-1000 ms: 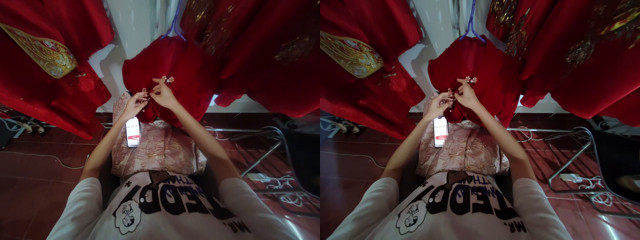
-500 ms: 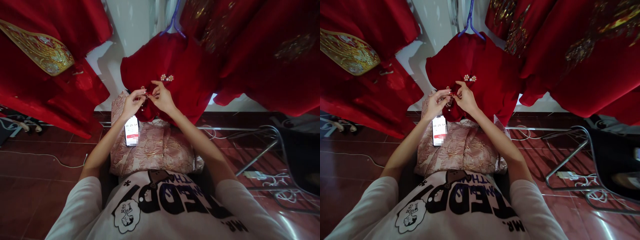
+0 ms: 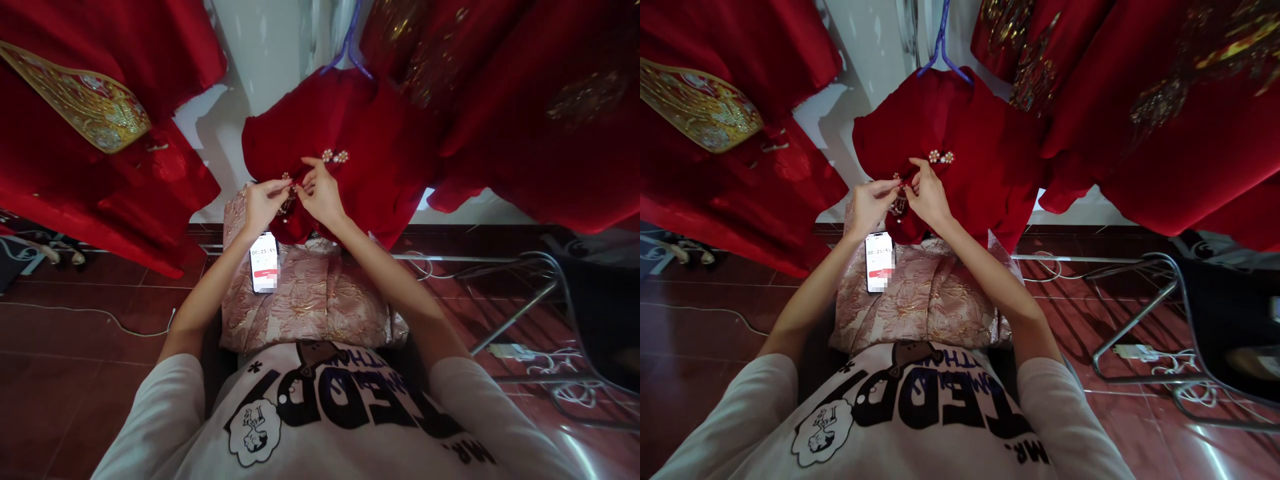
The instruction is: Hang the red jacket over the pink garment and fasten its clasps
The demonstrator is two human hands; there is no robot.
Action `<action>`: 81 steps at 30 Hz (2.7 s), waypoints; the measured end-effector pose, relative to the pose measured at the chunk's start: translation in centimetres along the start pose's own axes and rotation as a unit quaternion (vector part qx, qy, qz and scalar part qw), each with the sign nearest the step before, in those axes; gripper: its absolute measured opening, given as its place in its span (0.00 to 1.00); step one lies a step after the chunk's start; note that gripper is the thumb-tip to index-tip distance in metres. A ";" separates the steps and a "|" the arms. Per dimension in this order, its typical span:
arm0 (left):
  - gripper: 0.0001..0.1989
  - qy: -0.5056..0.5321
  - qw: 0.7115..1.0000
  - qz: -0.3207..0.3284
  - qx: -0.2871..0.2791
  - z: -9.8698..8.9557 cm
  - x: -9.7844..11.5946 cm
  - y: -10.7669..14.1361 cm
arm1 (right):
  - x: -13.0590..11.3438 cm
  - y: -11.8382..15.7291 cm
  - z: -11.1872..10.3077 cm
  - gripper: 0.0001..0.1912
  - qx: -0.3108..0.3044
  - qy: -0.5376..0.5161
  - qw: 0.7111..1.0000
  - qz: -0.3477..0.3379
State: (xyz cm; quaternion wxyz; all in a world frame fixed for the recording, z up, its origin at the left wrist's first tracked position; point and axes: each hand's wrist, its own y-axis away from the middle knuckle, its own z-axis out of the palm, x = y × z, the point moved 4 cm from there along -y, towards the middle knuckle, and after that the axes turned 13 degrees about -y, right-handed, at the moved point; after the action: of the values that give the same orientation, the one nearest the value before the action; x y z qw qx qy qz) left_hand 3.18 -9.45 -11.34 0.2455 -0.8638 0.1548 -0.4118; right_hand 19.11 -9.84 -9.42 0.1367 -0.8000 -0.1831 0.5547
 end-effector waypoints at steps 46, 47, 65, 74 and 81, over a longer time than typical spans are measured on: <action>0.13 0.067 0.938 -0.091 -0.328 2.7 -2.1 3.9 | 5.4 4.9 -2.8 0.11 -0.206 0.008 0.972 0.115; 0.13 0.066 0.938 -0.092 -0.329 2.7 -2.1 3.9 | 5.6 4.9 -2.7 0.12 -0.208 0.024 0.971 0.117; 0.12 0.081 0.939 -0.096 -0.321 2.8 -2.4 4.0 | 5.7 4.8 -2.5 0.14 -0.214 -0.045 0.973 0.078; 0.08 0.093 0.943 -0.111 -0.299 2.9 -2.6 3.9 | 3.9 4.8 -2.2 0.05 -0.233 -0.045 0.971 0.032; 0.06 0.079 0.957 -0.126 -0.250 2.8 -2.3 3.9 | 3.7 5.0 -1.7 0.10 -0.196 -0.029 0.980 0.031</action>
State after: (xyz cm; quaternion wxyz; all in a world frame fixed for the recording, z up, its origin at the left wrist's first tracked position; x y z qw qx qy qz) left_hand 3.69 -10.83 -16.46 -0.0449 -0.8747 0.1615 -0.4548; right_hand 22.58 -12.76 -14.03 -0.0450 -0.8004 -0.2672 0.5347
